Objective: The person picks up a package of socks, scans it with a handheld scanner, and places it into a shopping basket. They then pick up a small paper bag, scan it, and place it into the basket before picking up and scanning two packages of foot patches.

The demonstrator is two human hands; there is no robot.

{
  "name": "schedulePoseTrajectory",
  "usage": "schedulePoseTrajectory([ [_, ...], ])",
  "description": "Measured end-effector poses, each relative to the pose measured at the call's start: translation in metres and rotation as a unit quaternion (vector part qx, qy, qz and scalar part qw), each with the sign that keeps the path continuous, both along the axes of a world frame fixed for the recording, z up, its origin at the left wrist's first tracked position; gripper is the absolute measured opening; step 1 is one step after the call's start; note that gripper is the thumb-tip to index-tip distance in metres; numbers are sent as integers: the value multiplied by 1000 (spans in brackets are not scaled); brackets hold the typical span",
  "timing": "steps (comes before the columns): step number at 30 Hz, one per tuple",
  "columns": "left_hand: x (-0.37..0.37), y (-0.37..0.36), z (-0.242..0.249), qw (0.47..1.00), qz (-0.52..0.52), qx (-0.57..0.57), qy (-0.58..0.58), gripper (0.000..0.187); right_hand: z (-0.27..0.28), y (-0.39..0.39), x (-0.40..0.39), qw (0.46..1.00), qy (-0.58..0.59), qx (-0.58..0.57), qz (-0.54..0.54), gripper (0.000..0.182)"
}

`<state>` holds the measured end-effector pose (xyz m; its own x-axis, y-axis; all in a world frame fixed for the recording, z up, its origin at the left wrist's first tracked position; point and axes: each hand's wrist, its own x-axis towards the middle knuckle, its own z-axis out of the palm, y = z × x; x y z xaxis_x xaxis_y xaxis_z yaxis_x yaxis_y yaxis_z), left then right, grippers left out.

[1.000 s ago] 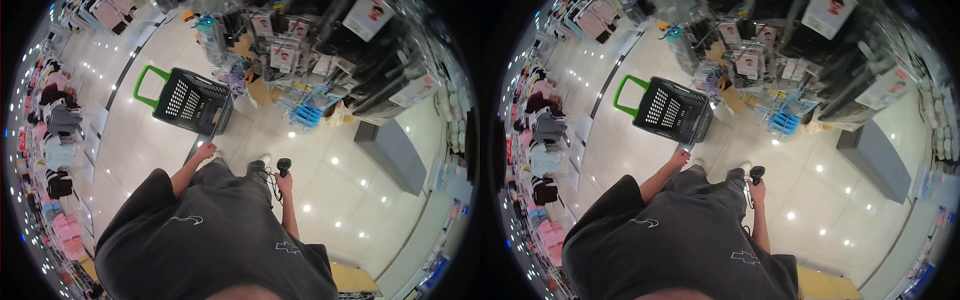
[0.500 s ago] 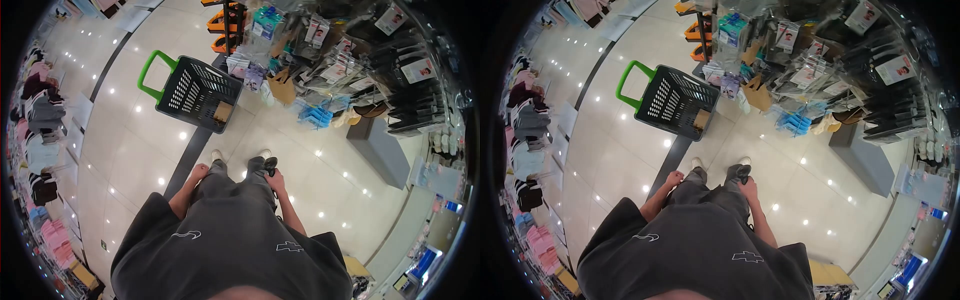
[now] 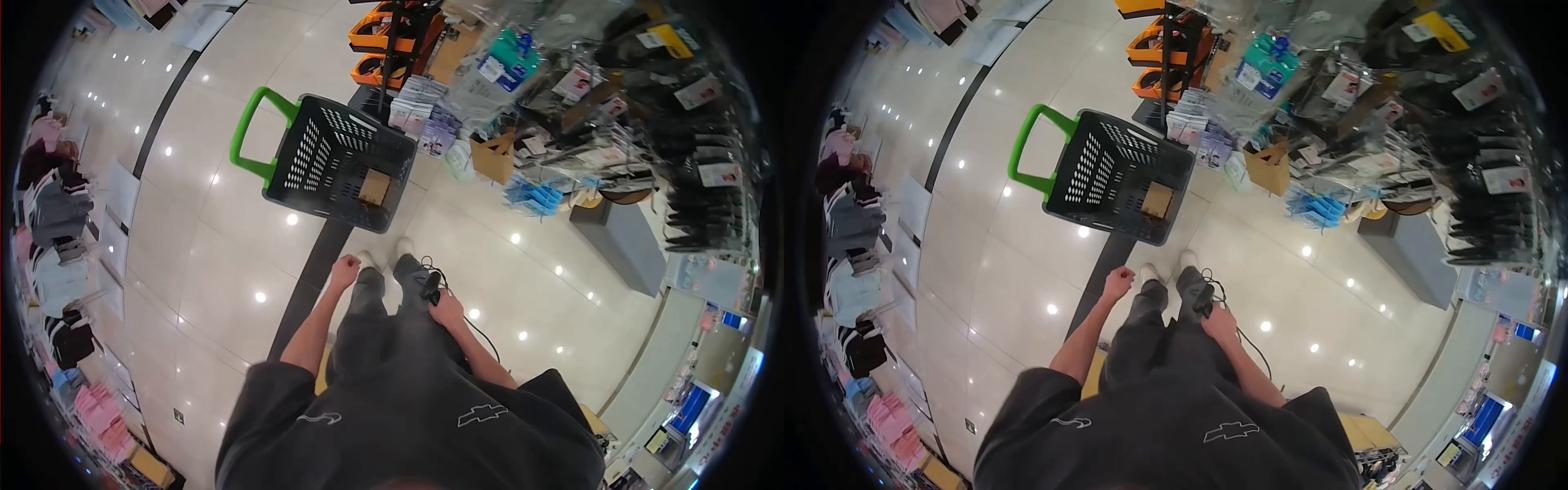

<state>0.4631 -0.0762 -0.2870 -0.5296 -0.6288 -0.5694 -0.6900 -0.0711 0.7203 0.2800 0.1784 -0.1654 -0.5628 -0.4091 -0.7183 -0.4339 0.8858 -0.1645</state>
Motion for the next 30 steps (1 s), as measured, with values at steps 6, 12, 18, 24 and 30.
schedulePoseTrajectory([
  [6,-135,-73,-77,984,-79,-156,17,13,-64,-25,-15,1000,-7,12,19,45],
  [12,-212,-149,-287,891,-355,-117,-257,25,-190,-15,-40,987,128,-96,-1,43],
  [18,-241,-134,-427,842,-411,-65,-345,36,-222,-16,-48,967,214,-134,-43,24],
  [24,-227,-105,-501,893,-379,-36,-240,33,-215,-20,-43,960,230,-151,-42,19],
  [30,-206,-119,-480,948,-240,125,-165,38,-202,-20,-39,969,199,-140,-40,24],
])
